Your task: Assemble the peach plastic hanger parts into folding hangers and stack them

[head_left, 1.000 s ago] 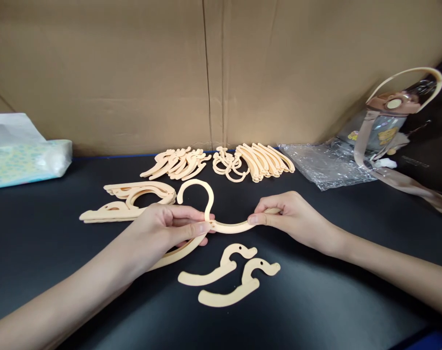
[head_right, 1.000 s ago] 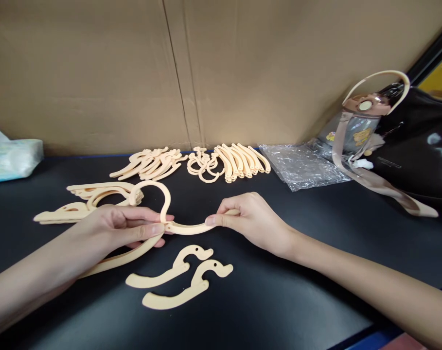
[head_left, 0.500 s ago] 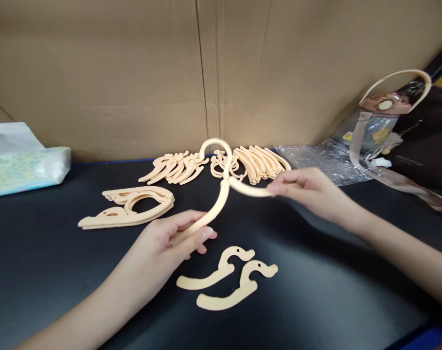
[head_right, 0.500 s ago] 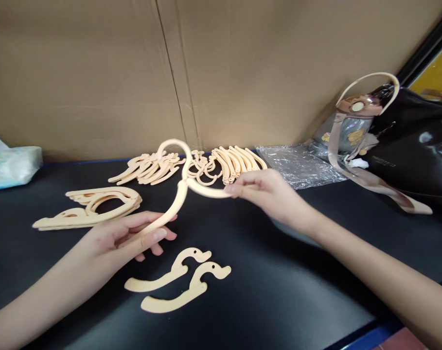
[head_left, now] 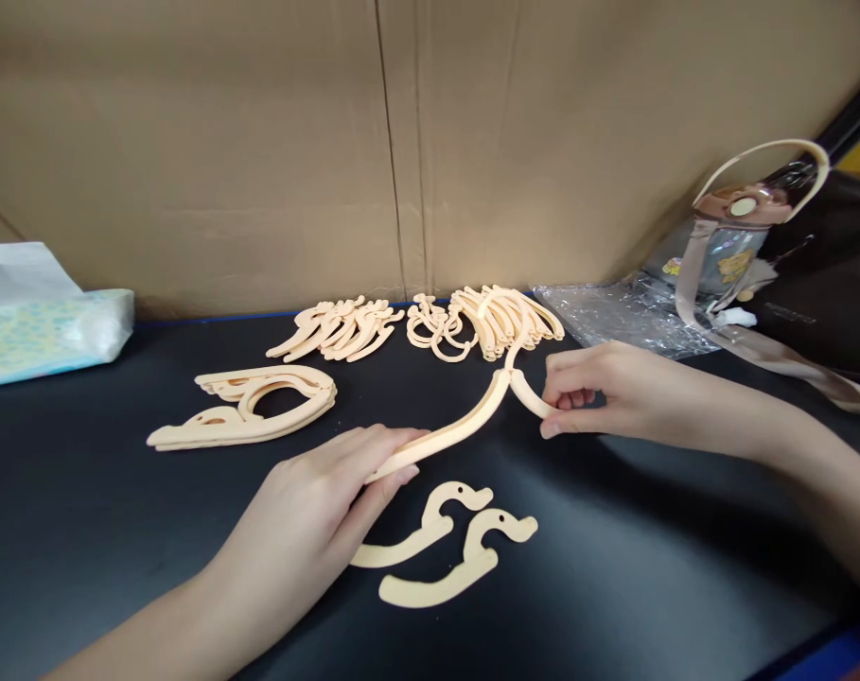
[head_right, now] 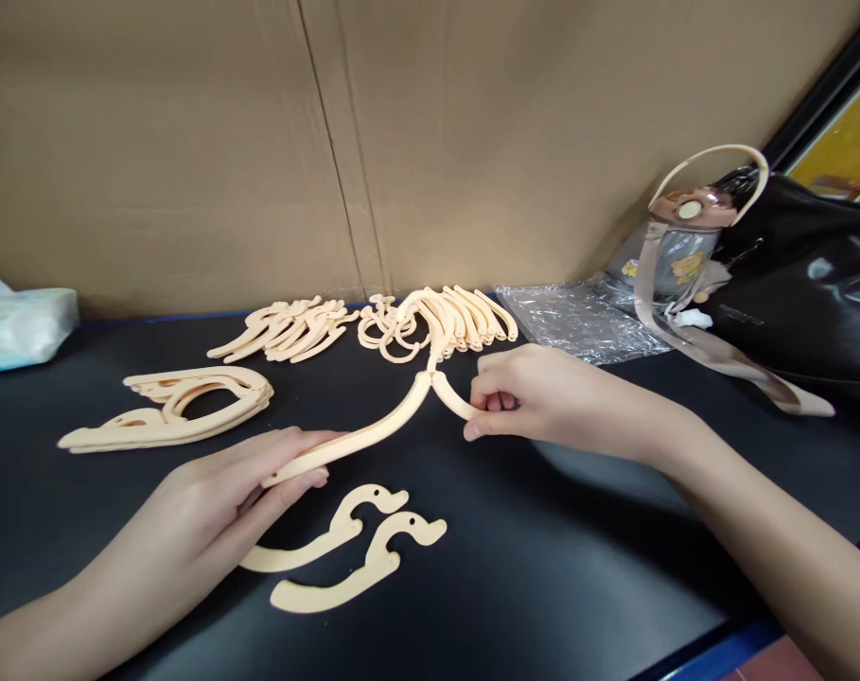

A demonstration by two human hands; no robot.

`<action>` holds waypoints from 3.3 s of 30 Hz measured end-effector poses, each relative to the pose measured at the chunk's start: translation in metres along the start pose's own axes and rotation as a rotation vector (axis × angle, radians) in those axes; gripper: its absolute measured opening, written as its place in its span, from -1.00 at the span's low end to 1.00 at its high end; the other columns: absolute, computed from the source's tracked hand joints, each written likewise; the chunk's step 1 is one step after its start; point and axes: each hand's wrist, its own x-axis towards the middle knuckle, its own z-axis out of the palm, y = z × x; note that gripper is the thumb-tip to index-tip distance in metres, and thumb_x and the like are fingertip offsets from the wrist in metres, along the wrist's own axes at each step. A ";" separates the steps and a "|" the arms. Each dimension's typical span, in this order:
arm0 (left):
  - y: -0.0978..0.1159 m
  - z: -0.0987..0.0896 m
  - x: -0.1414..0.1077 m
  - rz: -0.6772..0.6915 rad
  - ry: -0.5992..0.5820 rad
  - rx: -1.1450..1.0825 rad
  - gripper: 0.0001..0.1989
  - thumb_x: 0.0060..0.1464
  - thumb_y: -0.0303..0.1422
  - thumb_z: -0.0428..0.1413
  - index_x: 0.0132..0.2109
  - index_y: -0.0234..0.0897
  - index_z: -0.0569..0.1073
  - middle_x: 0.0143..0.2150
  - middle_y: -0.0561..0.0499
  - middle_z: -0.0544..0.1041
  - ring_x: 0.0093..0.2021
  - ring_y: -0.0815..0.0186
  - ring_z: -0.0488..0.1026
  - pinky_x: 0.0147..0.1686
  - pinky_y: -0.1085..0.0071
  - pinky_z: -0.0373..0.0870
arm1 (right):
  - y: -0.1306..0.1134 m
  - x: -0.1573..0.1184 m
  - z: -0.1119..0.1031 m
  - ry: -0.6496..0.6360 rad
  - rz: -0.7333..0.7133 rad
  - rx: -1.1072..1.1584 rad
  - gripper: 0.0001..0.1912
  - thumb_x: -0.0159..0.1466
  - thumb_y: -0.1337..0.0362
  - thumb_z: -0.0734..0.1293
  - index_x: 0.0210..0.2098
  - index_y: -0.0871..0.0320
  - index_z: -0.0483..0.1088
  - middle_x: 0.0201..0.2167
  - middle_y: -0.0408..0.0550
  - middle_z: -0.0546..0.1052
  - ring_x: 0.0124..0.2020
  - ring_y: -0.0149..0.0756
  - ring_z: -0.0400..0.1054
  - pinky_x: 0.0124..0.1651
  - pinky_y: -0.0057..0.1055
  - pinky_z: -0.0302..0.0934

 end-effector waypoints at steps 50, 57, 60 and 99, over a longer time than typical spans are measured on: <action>0.026 0.002 -0.006 0.498 0.152 0.588 -0.87 0.37 -0.41 0.00 -0.17 -0.30 0.42 -0.37 0.05 0.55 -0.41 0.28 0.49 -0.45 0.33 0.36 | -0.057 0.005 0.063 0.265 -0.363 0.263 -0.79 0.47 0.28 0.23 -0.21 0.18 0.49 -0.36 -0.12 0.50 -0.31 -0.42 0.38 -0.26 -0.51 0.21; 0.020 0.005 -0.004 0.439 0.103 0.509 -0.70 0.34 -0.63 -0.23 -0.18 -0.26 0.33 -0.37 0.05 0.48 -0.45 0.32 0.45 -0.51 0.38 0.30 | -0.055 0.007 0.064 0.205 -0.260 0.367 -0.73 0.47 0.24 0.23 -0.30 0.18 0.48 -0.44 -0.18 0.41 -0.42 -0.47 0.30 -0.34 -0.52 0.14; 0.021 0.005 -0.003 0.414 0.147 0.479 -0.71 0.37 -0.60 -0.25 -0.14 -0.26 0.31 -0.40 0.07 0.45 -0.48 0.36 0.43 -0.53 0.42 0.30 | -0.057 0.007 0.062 0.196 -0.241 0.401 -0.69 0.47 0.22 0.23 -0.37 0.19 0.45 -0.48 -0.21 0.36 -0.45 -0.49 0.25 -0.35 -0.53 0.11; -0.001 0.008 -0.003 0.173 0.054 0.539 -0.66 0.36 -0.12 -0.11 -0.38 -0.13 0.08 -0.60 0.20 0.28 -0.69 0.34 0.30 -0.63 0.42 -0.01 | -0.025 0.004 0.058 0.252 -0.291 0.300 -0.76 0.40 0.43 0.05 -0.06 0.14 0.27 -0.61 -0.32 0.29 -0.59 -0.46 0.20 -0.44 -0.50 0.09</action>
